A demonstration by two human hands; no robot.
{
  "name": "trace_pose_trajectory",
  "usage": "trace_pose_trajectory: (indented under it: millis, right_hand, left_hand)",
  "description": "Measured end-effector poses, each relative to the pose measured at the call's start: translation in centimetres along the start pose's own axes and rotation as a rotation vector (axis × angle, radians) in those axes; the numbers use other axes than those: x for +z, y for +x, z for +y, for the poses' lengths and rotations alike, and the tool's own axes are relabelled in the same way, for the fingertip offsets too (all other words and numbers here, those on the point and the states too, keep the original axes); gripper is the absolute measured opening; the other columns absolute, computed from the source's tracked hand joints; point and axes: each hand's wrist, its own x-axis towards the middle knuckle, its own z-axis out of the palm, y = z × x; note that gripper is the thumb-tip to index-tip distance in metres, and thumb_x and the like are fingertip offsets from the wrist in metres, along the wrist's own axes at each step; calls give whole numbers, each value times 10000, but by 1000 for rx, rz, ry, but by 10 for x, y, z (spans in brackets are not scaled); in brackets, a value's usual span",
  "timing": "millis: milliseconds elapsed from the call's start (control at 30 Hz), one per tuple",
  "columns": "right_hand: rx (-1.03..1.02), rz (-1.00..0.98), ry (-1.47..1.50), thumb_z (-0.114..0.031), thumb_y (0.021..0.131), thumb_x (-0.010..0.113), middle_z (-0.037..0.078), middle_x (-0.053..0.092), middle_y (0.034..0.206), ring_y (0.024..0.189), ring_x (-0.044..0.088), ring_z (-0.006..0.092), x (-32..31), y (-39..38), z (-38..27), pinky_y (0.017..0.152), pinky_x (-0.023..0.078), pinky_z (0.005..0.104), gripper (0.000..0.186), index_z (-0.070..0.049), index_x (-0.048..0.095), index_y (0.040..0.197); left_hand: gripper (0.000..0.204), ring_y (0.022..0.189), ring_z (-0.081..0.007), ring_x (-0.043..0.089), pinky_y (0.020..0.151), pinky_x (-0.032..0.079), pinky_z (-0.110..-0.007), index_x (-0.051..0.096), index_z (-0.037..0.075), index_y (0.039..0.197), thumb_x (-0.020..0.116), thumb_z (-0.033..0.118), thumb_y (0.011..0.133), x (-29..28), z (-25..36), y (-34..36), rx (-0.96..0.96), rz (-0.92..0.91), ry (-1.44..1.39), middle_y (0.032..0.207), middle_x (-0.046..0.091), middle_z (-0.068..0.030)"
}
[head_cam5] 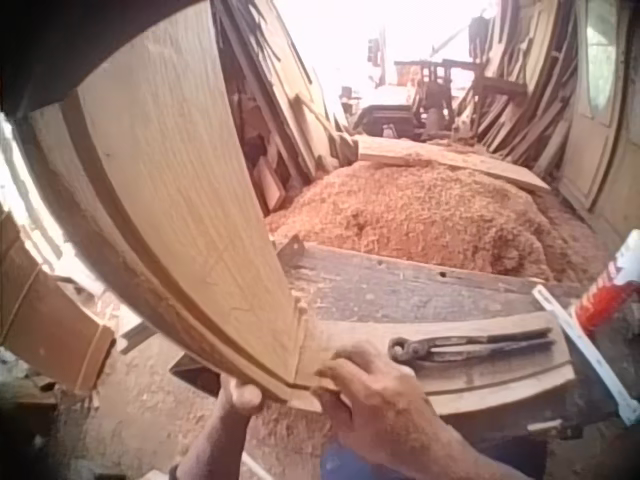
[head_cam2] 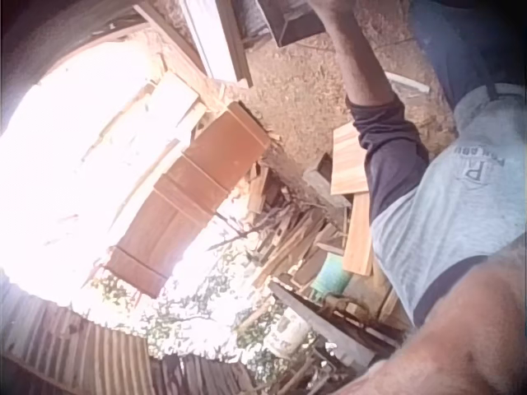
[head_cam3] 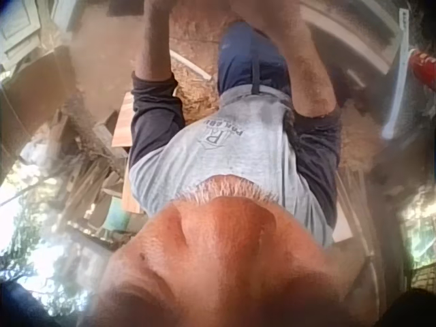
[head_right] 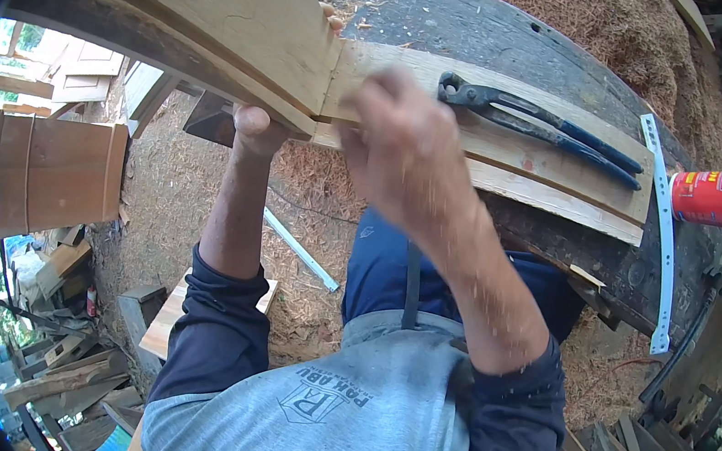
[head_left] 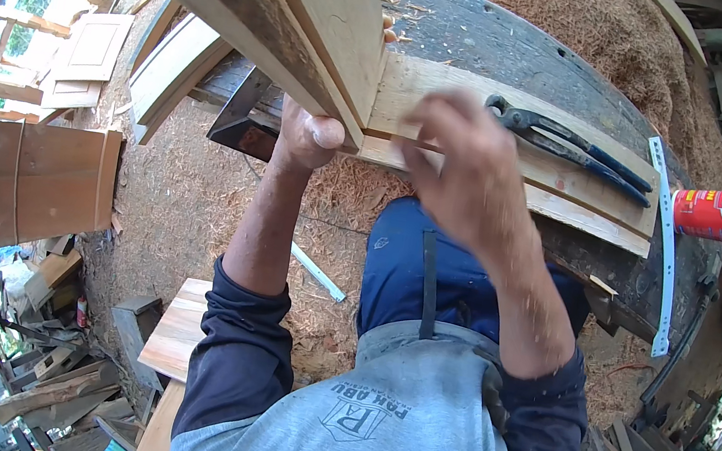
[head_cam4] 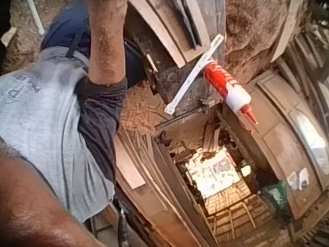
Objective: The person assembles wooden frame components by applying glue, using a nail gun to join pieces, checking alignment with a square, and securing joins with a hammer and pliers.
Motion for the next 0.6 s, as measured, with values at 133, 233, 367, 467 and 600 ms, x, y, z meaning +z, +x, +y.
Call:
trace_pose_trajectory:
  millis: [133,233,367,467,600]
  right_hand:
    - [-2,0,-275,-150,831,706,145,637,906,803,682,290,24,32,24,721,571,388,164,-34,680,944]
    - [-29,-44,-404,-217,822,730,127,631,887,772,674,257,31,38,20,698,567,376,219,-59,686,966]
    - [31,-100,-143,-163,775,757,105,663,868,792,667,222,16,44,16,741,565,354,220,-114,703,982]
    - [-143,-65,51,-116,772,739,124,703,948,860,685,275,43,50,41,751,555,349,267,-112,712,1038]
    - [-136,-23,-66,-99,796,651,149,644,841,827,659,343,34,52,45,726,549,443,162,-74,648,955]
  left_hand:
    - [1211,1258,-304,519,1052,448,-455,398,-17,1416,751,765,561,-7,-5,-3,-7,-17,-57,1359,499,-184]
    - [1151,1257,-308,524,1063,435,-453,432,-30,1388,731,758,604,-3,1,0,29,-23,-35,1347,521,-188]
    - [769,1267,-262,548,1073,406,-395,602,-23,1280,567,608,841,-6,2,-9,34,-55,281,1351,600,-154]
    - [817,1282,-292,526,1078,399,-428,579,-16,1311,561,653,843,-34,-17,-32,53,-50,423,1381,566,-166]
    - [1111,1276,-293,509,1072,400,-449,527,-35,1345,613,848,676,-7,1,-13,40,-40,147,1373,539,-167]
